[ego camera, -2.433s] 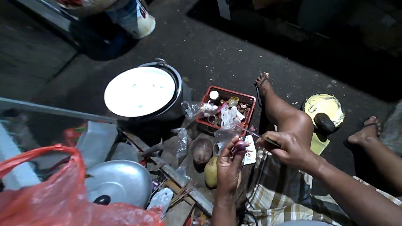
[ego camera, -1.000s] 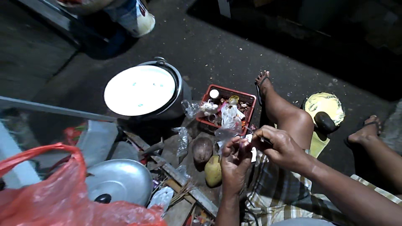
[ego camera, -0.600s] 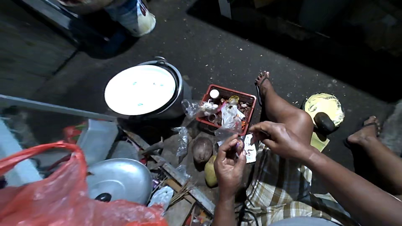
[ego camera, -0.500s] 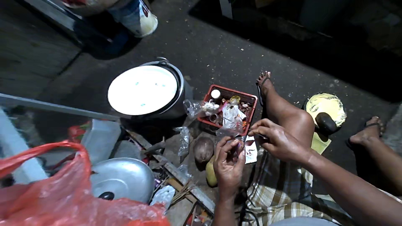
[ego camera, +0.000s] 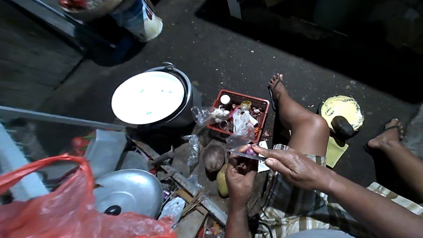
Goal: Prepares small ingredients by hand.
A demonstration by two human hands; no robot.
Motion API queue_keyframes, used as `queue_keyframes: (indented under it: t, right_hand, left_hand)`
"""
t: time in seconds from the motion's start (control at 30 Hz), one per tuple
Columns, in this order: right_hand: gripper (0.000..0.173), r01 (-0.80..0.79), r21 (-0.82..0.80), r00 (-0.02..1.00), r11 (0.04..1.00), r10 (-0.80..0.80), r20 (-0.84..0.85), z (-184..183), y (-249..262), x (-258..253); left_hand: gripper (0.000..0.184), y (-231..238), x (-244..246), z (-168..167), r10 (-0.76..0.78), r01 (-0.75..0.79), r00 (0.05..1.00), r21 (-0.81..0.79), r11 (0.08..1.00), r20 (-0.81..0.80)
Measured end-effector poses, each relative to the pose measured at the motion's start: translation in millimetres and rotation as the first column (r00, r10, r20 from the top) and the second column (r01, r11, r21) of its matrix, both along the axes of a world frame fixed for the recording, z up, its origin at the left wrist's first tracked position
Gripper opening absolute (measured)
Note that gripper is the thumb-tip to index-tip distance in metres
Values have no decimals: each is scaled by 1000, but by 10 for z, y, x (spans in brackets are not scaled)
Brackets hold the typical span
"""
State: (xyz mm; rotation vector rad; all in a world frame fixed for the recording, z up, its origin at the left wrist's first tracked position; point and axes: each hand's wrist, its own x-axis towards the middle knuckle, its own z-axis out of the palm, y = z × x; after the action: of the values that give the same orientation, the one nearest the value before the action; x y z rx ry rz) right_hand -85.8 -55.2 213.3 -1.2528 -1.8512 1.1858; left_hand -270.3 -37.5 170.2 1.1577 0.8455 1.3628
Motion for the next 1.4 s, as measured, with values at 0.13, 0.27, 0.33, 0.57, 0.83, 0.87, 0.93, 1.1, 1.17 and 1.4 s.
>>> queue_keyframes:
  t: [0.13, 0.27, 0.33, 0.57, 0.83, 0.87, 0.93, 1.1, 1.17, 1.4]
  right_hand:
    - [49, 39, 80, 997, 996, -44, 67, 7, 1, 10]
    - [47, 50, 73, 996, 996, -55, 72, -14, 36, 13]
    - [48, 86, 16, 996, 996, -86, 16, -43, 69, 35]
    - [51, 48, -21, 998, 999, -49, -30, 31, 52, 44]
    - [49, -12, 9, 1000, 1000, 12, -11, 11, 23, 26]
    - [49, -12, 15, 1000, 1000, 12, -6, 12, 26, 31]
    - [48, 8, 28, 1000, 1000, -7, -13, -1, 44, 34]
    - [48, 84, 27, 996, 996, -83, -32, -61, 114, 59]
    - [49, 129, -15, 991, 992, -129, 32, -81, 151, 97]
    - [46, 101, -79, 992, 992, -95, 82, 15, 172, 149]
  left_hand:
    - [52, -6, -19, 17, 3, -2, 999, 12, 1000, -38]
    - [54, -7, -12, 10, 9, -10, 998, -7, 1000, -64]
    - [49, 6, -22, -46, -18, 18, 1000, -3, 1000, 16]
    - [45, 27, -40, -48, -29, 35, 991, -43, 998, 132]
    - [48, 6, -23, -34, -18, 28, 992, -74, 997, 127]
    - [47, -3, -22, -24, -18, 30, 990, -88, 996, 140]
    - [45, -1, -11, -10, -28, 44, 988, -105, 994, 155]
    - [40, 26, -9, -16, -72, 109, 962, -130, 985, 263]
    - [41, 44, -40, -53, -97, 133, 957, -116, 984, 275]
    - [42, 90, -123, -84, -89, 166, 934, -201, 965, 347]
